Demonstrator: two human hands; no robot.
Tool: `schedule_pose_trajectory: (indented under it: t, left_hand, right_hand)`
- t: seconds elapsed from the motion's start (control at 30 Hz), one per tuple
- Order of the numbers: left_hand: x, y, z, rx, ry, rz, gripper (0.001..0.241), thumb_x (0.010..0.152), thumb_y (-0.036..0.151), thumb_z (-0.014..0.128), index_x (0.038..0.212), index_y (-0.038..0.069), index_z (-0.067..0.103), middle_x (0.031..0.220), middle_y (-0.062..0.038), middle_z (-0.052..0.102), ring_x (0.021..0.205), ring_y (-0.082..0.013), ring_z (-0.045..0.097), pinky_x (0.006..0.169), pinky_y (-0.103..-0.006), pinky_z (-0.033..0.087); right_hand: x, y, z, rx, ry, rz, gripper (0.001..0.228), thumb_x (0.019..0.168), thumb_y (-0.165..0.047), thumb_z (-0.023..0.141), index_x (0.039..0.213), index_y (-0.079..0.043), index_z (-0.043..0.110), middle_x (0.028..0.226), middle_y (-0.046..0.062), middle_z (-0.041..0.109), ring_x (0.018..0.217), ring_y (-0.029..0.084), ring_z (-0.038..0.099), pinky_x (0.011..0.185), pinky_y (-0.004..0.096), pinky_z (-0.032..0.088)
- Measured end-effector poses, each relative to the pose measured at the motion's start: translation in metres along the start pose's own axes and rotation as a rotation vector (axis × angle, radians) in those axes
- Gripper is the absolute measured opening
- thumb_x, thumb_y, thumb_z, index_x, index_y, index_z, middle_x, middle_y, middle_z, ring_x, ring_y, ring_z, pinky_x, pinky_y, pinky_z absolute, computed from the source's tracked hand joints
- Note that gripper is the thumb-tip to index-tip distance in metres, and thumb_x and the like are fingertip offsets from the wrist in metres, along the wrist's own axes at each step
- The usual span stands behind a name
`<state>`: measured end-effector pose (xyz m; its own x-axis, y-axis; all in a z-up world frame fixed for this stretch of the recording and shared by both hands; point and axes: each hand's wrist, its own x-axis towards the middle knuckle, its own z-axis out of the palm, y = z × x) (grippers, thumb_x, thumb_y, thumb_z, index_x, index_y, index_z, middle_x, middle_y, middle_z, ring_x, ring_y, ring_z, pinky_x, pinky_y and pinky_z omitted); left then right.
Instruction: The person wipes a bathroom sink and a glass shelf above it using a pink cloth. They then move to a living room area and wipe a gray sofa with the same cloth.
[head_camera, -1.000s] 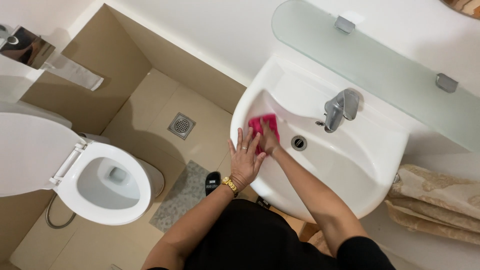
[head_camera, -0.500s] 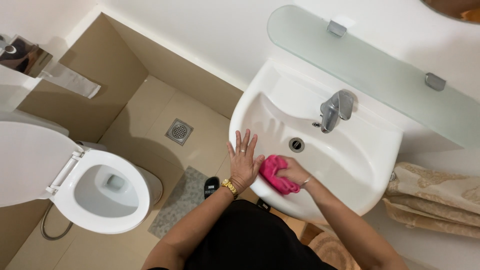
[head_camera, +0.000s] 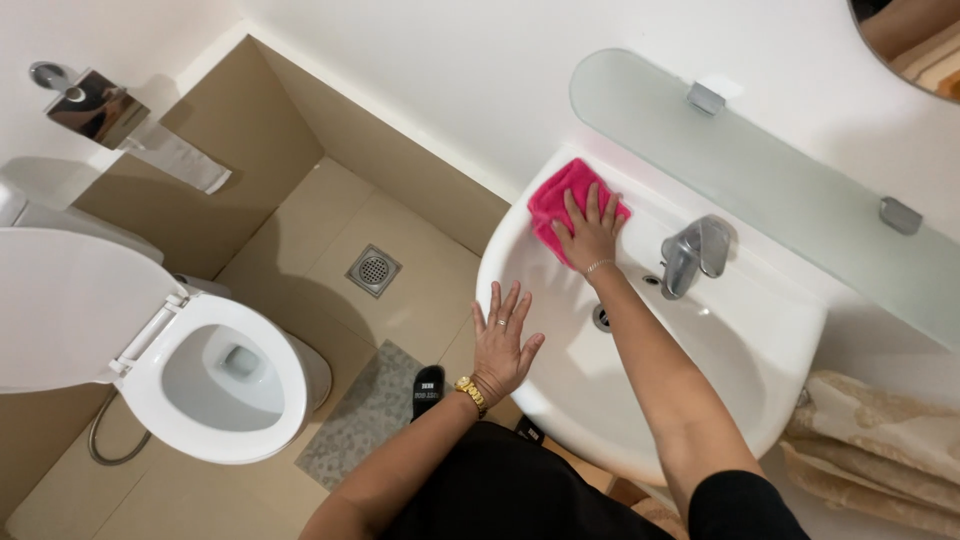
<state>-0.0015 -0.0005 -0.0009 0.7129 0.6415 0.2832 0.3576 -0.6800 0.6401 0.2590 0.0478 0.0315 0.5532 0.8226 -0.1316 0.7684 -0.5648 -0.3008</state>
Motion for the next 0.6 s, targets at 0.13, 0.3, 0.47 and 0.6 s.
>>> schedule_pose_trajectory:
  t: [0.13,0.3,0.47,0.6]
  left_hand:
    - [-0.001,-0.003,0.002,0.008,0.007,-0.001,0.067,0.103,0.054,0.039,0.161,0.023,0.024,0.17,-0.008,0.017,0.157,-0.04,0.003,0.114,-0.076,0.009]
    - [-0.002,-0.003,0.005,-0.028,0.078,0.032,0.067,0.103,0.054,0.039,0.161,0.022,0.024,0.171,-0.012,0.013,0.157,-0.044,-0.001,0.112,-0.0784,0.006]
    - [0.001,-0.002,0.004,-0.034,0.169,0.06,0.07,0.105,0.055,0.036,0.163,0.022,0.017,0.171,-0.016,0.009,0.156,-0.0461,-0.003,0.112,-0.0785,0.004]
    - [0.0,-0.005,0.004,-0.1,0.224,0.096,0.078,0.104,0.057,0.041,0.165,0.019,0.012,0.172,-0.02,0.004,0.156,-0.048,-0.008,0.114,-0.0746,-0.004]
  right_hand:
    - [0.053,-0.016,0.034,0.045,-0.006,-0.024,0.066,0.103,-0.067,0.039,0.163,-0.047,0.022,0.174,0.004,-0.001,0.155,0.047,-0.007,0.123,0.07,0.002]
    - [0.027,-0.038,0.043,-0.081,-0.044,-0.278,0.054,0.103,-0.055,0.047,0.155,-0.044,0.042,0.174,-0.004,0.008,0.155,0.048,-0.001,0.123,0.068,0.017]
    - [-0.039,-0.05,0.084,0.156,0.171,-0.633,0.047,0.103,-0.047,0.053,0.146,-0.029,0.058,0.169,0.009,0.03,0.159,0.031,0.013,0.129,0.054,0.002]
    - [-0.106,-0.053,0.085,0.741,-0.145,-0.453,0.051,0.099,-0.037,0.061,0.15,-0.032,0.054,0.174,0.006,0.009,0.155,0.043,0.016,0.125,0.054,0.027]
